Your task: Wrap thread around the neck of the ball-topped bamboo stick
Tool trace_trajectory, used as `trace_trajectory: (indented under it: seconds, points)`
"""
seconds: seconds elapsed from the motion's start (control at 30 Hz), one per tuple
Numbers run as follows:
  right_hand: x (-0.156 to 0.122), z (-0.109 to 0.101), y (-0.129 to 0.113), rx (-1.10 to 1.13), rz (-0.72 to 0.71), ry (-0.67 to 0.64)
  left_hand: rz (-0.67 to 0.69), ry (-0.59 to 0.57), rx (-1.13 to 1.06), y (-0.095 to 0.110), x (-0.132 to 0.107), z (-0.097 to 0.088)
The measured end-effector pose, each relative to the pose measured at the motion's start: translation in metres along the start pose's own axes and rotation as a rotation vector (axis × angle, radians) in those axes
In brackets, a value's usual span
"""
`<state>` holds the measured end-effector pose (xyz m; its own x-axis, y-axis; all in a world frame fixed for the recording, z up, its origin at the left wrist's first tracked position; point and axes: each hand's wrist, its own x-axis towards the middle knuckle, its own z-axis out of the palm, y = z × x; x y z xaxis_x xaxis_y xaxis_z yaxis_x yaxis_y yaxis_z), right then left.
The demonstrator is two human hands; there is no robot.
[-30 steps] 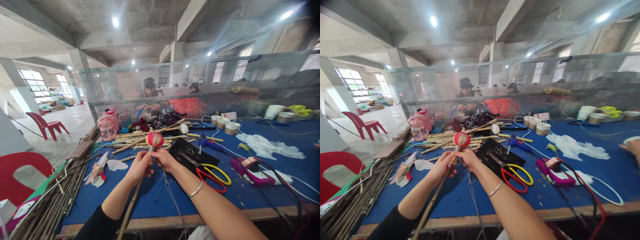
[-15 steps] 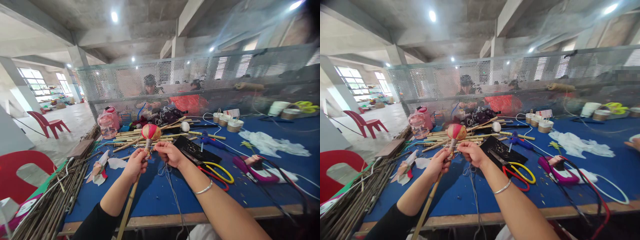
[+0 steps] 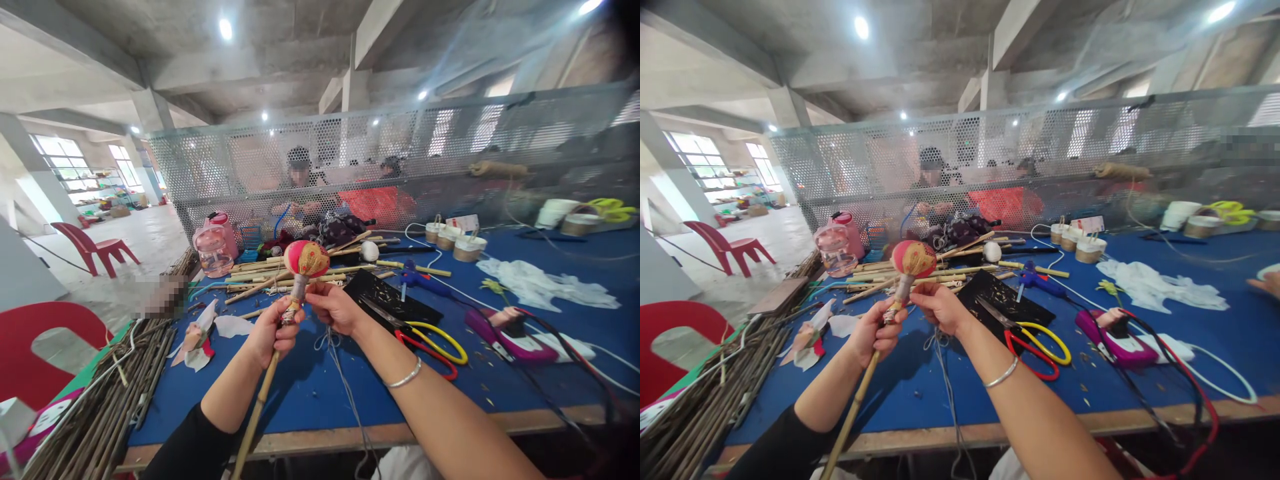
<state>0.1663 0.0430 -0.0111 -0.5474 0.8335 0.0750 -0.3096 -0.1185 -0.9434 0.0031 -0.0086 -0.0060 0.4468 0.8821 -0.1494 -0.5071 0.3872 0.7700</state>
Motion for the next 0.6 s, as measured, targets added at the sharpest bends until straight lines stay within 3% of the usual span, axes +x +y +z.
trace_trajectory:
  seconds: [0.13, 0.27, 0.37, 0.47, 0.6]
  points:
    - [-0.001, 0.001, 0.003, -0.016, 0.017, -0.077, -0.143, -0.066, -0.037, -0.001, 0.003, -0.007]
    - [0.003, -0.001, 0.009, -0.088, 0.052, 0.025, -0.122, 0.120, 0.093, -0.005, 0.009, -0.004]
    - [0.008, -0.003, 0.012, -0.122, 0.070, 0.134, 0.046, 0.268, 0.243, -0.012, 0.011, 0.004]
    - [0.009, -0.002, 0.011, -0.148, 0.070, 0.161, 0.251, 0.374, 0.399, -0.018, 0.012, 0.008]
    - [0.008, 0.001, 0.009, -0.160, 0.072, 0.207, 0.324, 0.471, 0.478, -0.020, 0.014, 0.005]
